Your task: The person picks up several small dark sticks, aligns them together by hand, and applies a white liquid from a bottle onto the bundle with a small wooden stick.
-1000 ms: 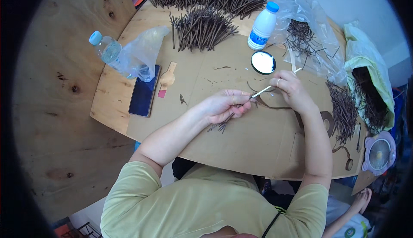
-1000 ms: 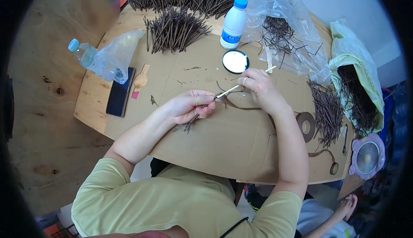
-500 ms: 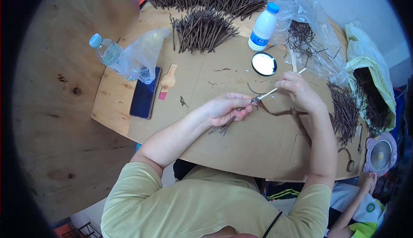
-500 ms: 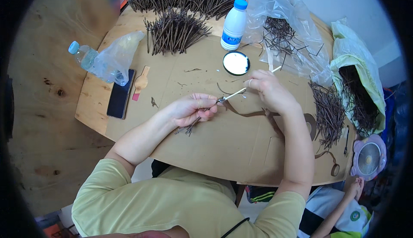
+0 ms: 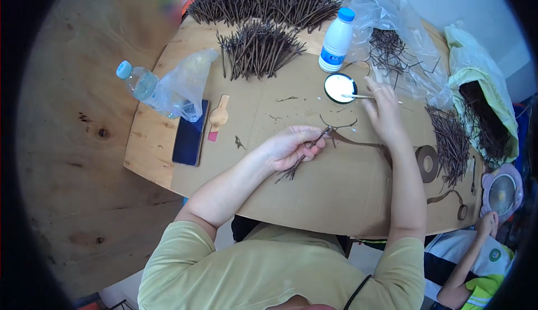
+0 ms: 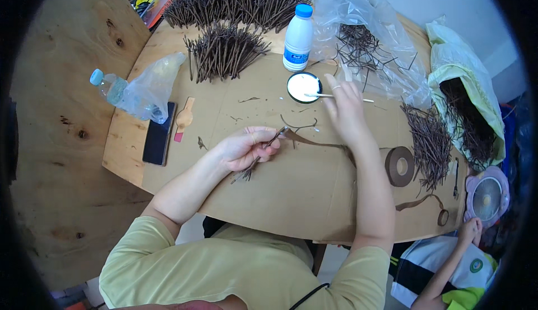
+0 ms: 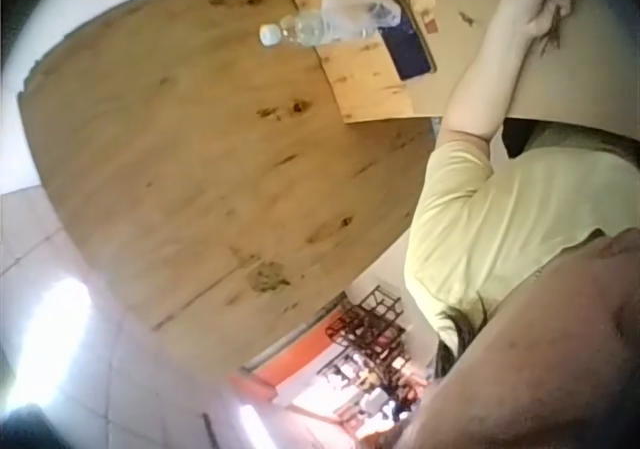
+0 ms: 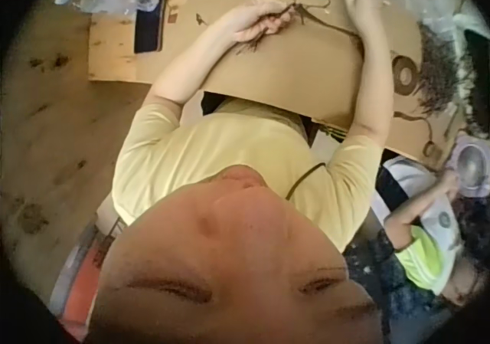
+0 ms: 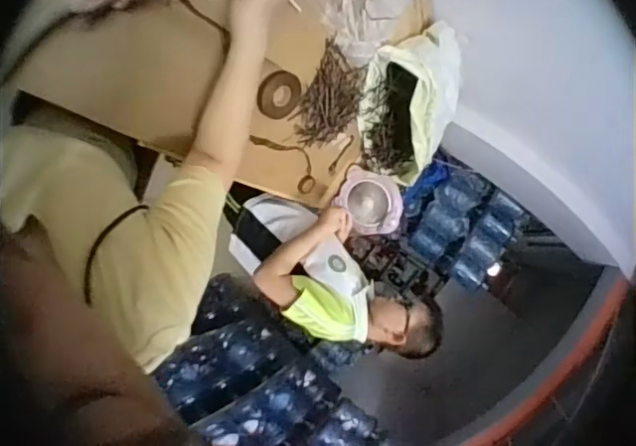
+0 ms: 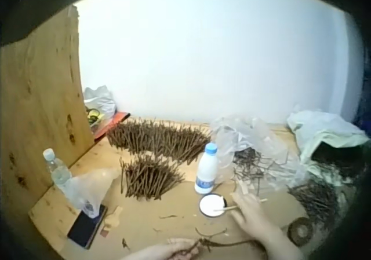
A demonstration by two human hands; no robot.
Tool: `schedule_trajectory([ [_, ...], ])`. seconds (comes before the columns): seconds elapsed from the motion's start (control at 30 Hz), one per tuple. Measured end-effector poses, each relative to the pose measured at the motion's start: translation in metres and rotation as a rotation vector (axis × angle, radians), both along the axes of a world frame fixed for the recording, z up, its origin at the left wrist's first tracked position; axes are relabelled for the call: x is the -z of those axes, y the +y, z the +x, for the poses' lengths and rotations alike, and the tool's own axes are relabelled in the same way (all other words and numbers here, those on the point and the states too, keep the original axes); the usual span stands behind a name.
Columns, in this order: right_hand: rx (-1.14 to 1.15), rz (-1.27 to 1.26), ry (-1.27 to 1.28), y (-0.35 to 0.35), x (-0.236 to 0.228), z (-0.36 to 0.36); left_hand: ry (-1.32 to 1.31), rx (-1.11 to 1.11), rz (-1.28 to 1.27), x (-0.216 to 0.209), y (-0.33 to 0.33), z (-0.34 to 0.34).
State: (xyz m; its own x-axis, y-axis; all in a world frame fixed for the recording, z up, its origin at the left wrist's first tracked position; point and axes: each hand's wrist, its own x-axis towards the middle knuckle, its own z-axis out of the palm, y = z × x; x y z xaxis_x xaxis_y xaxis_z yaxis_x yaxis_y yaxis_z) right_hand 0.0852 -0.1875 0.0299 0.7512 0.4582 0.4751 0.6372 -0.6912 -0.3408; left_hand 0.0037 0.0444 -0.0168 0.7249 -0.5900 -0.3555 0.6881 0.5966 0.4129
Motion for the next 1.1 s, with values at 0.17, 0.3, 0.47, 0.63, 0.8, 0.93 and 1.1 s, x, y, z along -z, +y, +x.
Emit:
schedule_trajectory([
  [0.17, -0.208, 0.407, 0.928, 0.021, -0.013, -0.059, -0.056, 0.043, 0.125, -0.019, -0.008, -0.007],
  [0.3, -0.181, 0.539, 1.127, 0.016, -0.001, -0.065, -0.216, -0.008, 0.284, -0.024, -0.013, -0.015],
  [0.47, -0.043, 0.534, 0.956, 0.017, 0.002, -0.081, -0.378, -0.144, 0.568, -0.024, -0.031, -0.022],
  [0.63, -0.04, 0.716, 0.94, 0.015, 0.007, -0.092, -0.449, -0.26, 0.624, -0.026, -0.05, -0.031],
  [0.8, -0.068, 0.747, 0.926, 0.011, 0.014, -0.098, -0.636, -0.323, 0.851, -0.023, -0.063, -0.037],
  [0.93, -0.073, 0.767, 0.899, 0.006, 0.025, -0.097, -1.117, -0.369, 1.365, -0.032, -0.067, -0.041],
  [1.1, -0.085, 0.777, 0.966, 0.002, 0.027, -0.094, -1.627, -0.466, 1.56, -0.025, -0.066, -0.039],
])
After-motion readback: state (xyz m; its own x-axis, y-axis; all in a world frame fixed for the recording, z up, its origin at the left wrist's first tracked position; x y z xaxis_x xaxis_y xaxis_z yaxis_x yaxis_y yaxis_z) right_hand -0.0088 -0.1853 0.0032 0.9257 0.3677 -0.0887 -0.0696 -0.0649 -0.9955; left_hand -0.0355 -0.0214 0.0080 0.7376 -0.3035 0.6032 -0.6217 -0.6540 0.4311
